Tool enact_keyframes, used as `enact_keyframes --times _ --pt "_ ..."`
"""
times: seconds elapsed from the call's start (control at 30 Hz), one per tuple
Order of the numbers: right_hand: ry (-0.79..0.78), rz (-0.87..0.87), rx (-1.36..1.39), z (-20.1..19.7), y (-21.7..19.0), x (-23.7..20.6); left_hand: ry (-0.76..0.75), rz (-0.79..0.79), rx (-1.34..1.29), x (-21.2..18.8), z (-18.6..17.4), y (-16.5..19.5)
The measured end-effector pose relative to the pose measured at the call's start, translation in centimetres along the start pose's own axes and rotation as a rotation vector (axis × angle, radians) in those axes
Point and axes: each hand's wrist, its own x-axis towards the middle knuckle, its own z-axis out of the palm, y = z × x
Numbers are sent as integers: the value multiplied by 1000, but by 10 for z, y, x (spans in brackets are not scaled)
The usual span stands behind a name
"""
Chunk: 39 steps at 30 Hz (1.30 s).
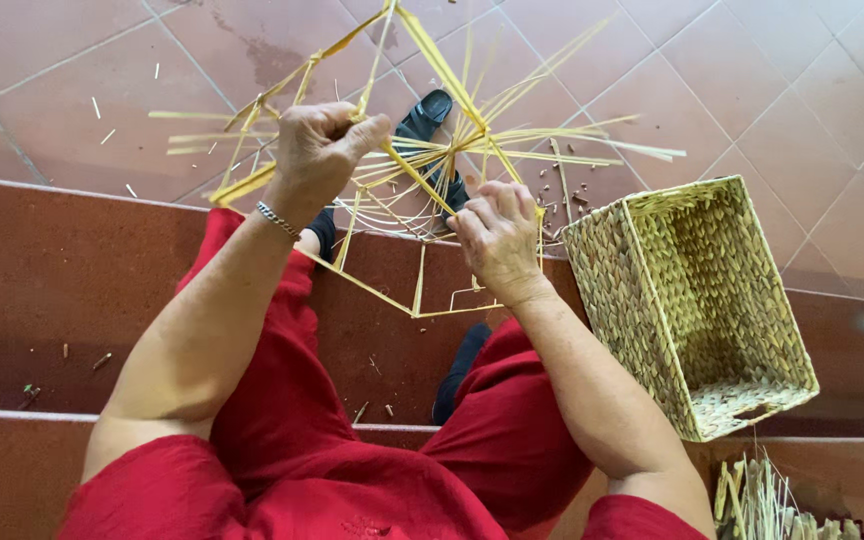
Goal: The person sits on the floor and weaves a basket using dried palm leaves. They interlace the leaves through a pre-formed frame, occasionally picking up additional leaves from a nearby pile and adjusting the structure.
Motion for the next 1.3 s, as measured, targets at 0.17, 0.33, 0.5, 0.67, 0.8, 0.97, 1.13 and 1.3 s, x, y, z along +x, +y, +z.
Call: enact_keyframes --times 0.17,0.33,0.5,0.67,0.8,0.97,1.13,1.3 --pt "5 4 -24 -4 0 -9 -51 -2 85 1 -6 1" --pt "-125 592 584 -6 22 -25 -92 12 9 -5 -8 0" --pt "-556 1164 804 19 38 -47 -73 137 140 -12 -2 -1" --pt "-518 1316 1003 55 40 -56 -87 188 181 -18 0 5" --pt "-424 1311 930 72 52 -61 -135 208 223 -25 2 15" --pt "-302 1216 833 90 75 -62 -175 219 247 -32 -1 29" --pt "-276 1161 613 98 88 -60 -241 166 188 -34 -6 38" --pt "-302 1188 753 88 79 -64 -223 256 269 -33 -1 36"
